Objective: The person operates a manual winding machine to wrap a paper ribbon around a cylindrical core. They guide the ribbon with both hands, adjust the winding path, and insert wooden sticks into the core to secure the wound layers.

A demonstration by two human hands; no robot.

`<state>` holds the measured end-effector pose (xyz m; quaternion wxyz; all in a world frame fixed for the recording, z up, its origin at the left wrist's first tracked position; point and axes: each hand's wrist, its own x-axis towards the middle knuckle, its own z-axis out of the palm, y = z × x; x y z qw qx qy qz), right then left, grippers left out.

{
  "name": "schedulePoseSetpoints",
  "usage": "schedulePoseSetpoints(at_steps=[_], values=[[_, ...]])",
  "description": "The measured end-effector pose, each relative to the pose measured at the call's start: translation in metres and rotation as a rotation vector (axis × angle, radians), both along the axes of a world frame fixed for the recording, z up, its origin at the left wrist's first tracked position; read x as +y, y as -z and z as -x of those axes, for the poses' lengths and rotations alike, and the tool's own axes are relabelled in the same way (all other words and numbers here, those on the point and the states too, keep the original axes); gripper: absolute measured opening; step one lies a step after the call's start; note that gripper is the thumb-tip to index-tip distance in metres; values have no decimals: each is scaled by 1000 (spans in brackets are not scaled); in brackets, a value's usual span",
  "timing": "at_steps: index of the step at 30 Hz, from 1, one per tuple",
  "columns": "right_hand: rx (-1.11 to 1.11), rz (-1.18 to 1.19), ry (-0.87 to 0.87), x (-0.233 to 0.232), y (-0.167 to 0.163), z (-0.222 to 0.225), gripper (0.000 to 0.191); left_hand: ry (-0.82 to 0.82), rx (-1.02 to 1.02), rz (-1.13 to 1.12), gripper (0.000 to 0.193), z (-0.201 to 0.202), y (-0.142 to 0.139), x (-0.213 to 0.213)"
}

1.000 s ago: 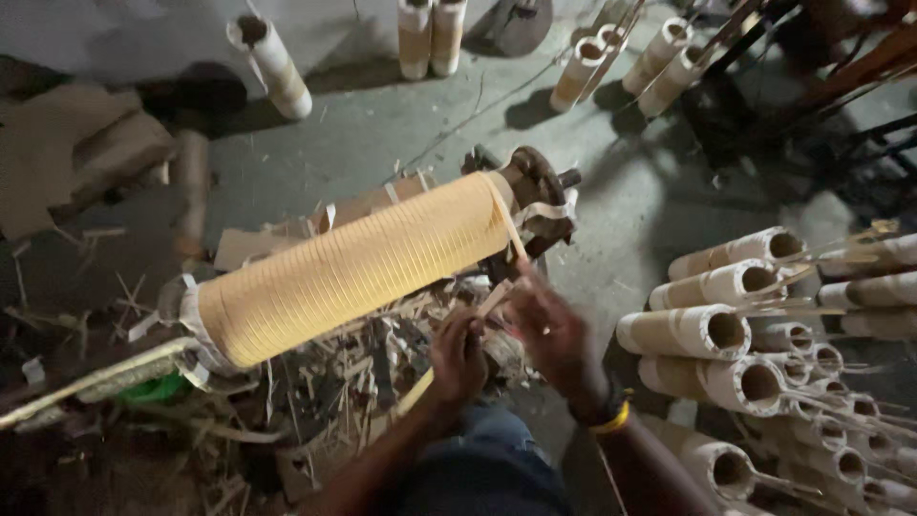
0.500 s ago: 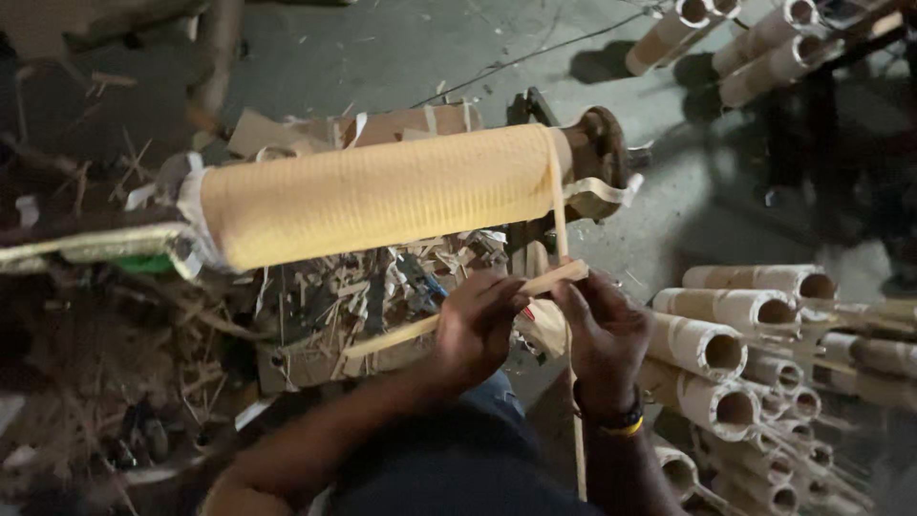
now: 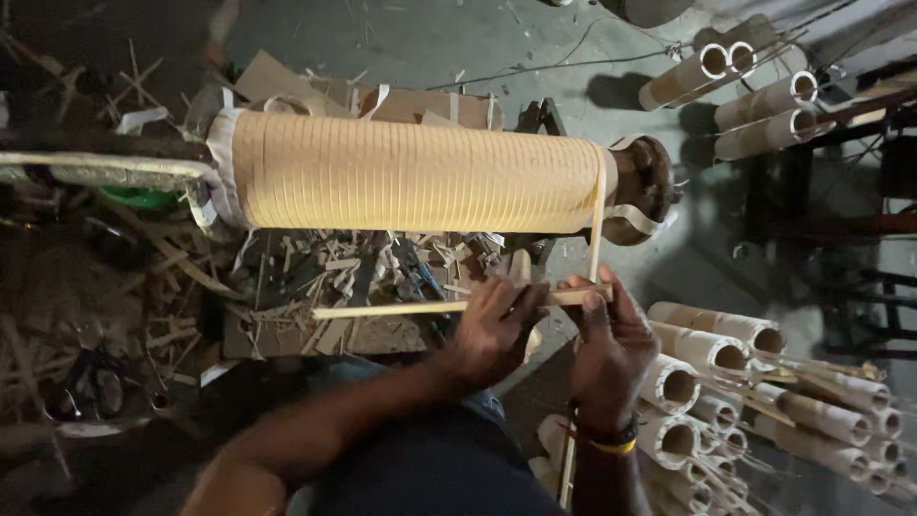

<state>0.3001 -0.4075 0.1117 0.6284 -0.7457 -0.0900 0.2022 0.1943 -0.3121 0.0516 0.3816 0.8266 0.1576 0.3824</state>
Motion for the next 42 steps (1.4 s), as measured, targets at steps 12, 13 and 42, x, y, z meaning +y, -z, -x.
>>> schedulePoseSetpoints(at_steps=[12,13,42], values=[[-311,177,-417,-12,8,-58,38,166,-262,688,10,-41,46,-18],[-329,178,-381,-13,9,-63,41,142,-262,652,7,-44,47,-21],[612,163,-333,-111,72,-115,22,-404,-298,1107,13,-79,35,-97]])
